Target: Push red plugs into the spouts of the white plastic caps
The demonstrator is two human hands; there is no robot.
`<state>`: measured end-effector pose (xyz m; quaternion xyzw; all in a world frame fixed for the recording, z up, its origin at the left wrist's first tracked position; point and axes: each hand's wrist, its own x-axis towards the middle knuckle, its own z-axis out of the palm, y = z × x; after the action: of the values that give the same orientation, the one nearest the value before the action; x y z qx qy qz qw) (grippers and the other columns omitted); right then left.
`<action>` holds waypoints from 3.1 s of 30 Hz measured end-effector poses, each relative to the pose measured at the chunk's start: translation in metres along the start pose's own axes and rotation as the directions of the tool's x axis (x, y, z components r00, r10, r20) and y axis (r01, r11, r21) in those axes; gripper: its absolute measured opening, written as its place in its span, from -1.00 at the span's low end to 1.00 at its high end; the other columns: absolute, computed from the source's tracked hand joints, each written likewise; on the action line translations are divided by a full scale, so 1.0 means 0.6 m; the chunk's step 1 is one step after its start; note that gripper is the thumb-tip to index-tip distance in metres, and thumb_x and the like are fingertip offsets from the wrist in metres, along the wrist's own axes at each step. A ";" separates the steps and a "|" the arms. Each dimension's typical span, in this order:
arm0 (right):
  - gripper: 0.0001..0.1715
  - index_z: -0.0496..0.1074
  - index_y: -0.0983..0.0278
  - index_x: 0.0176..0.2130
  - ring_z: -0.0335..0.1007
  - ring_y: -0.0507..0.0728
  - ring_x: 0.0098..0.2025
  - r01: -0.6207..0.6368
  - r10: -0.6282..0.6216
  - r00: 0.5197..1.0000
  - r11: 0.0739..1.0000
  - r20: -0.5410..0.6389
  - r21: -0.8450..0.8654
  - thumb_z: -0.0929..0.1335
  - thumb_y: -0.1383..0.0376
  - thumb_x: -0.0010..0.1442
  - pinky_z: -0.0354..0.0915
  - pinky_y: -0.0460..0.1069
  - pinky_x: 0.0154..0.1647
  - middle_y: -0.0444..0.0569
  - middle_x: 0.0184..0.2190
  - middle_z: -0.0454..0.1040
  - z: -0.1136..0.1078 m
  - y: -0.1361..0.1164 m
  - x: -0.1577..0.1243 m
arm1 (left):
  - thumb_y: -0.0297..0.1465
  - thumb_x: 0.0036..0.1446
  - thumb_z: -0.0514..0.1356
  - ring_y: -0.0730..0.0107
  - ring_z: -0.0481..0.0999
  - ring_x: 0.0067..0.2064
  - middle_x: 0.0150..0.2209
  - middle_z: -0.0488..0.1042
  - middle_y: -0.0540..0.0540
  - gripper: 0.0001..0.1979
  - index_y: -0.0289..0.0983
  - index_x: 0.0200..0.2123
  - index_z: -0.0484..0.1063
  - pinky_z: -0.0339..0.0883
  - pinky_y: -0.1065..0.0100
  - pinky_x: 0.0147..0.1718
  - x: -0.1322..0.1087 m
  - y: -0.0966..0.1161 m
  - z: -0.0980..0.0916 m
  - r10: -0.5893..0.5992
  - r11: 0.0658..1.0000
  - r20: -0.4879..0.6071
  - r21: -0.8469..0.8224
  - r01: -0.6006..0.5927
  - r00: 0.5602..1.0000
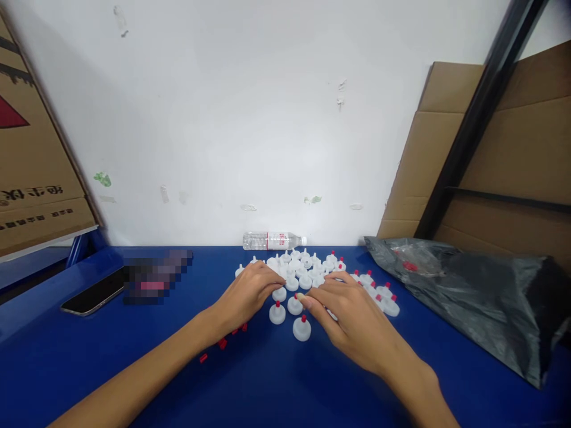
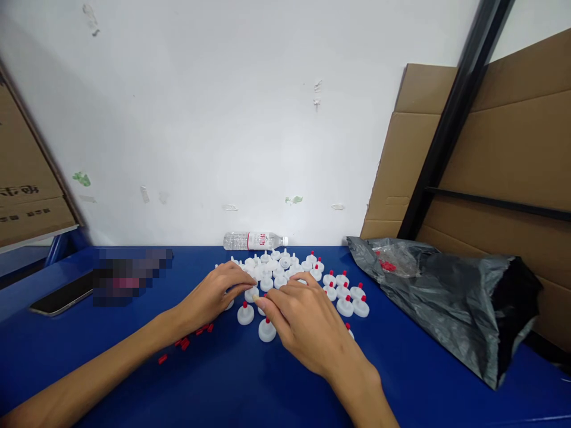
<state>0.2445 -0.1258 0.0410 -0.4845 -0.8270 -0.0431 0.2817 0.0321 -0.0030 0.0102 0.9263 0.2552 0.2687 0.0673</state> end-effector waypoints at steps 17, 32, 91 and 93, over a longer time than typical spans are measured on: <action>-0.54 0.31 0.20 -0.41 0.17 0.05 -0.42 0.008 -0.008 1.000 1.000 -0.001 0.003 0.15 0.20 0.53 0.12 0.07 0.04 -0.22 -0.48 0.44 0.000 -0.001 -0.001 | -0.45 0.37 0.23 0.22 0.54 -0.13 -0.22 0.64 -0.06 -0.80 -0.12 -0.09 0.66 0.41 0.26 -0.15 -0.001 -0.006 0.012 -0.094 0.995 -0.037 -0.030 0.093 0.995; -0.67 0.46 0.21 -0.23 0.37 0.06 -0.33 -0.081 0.070 0.969 0.996 -0.237 -0.037 0.20 0.24 0.51 0.13 0.14 0.12 -0.16 -0.36 0.54 0.000 0.004 -0.004 | -0.51 0.28 0.32 0.23 0.47 -0.19 -0.26 0.63 -0.06 -0.88 -0.22 -0.14 0.61 0.32 0.20 -0.17 -0.007 0.011 0.002 0.118 0.993 -0.330 0.021 -0.118 0.937; -0.85 0.59 0.10 -0.18 0.48 0.13 -0.10 0.081 -0.101 0.976 0.990 0.192 0.113 0.43 0.11 0.33 0.34 0.07 -0.08 -0.07 -0.10 0.53 -0.030 0.128 0.091 | -0.56 0.25 0.09 0.19 0.36 -0.26 -0.41 0.48 -0.11 -0.82 -0.30 -0.26 0.48 0.18 0.18 -0.32 -0.017 -0.040 -0.070 0.323 0.893 -0.247 0.401 -0.207 0.914; -0.82 0.59 0.11 -0.16 0.47 0.11 -0.21 0.099 -0.121 0.966 0.989 0.227 0.106 0.41 0.11 0.35 0.30 0.09 -0.10 -0.10 -0.22 0.54 -0.027 0.125 0.091 | -0.56 0.24 0.09 0.23 0.33 -0.28 -0.43 0.45 -0.09 -0.83 -0.30 -0.29 0.48 0.17 0.20 -0.34 -0.018 -0.043 -0.071 0.270 0.918 -0.213 0.349 -0.185 0.939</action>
<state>0.2933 -0.0493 0.0673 -0.4258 -0.8811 0.0374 0.2023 -0.0095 0.0134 0.0345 0.9056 0.1919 0.3467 -0.1513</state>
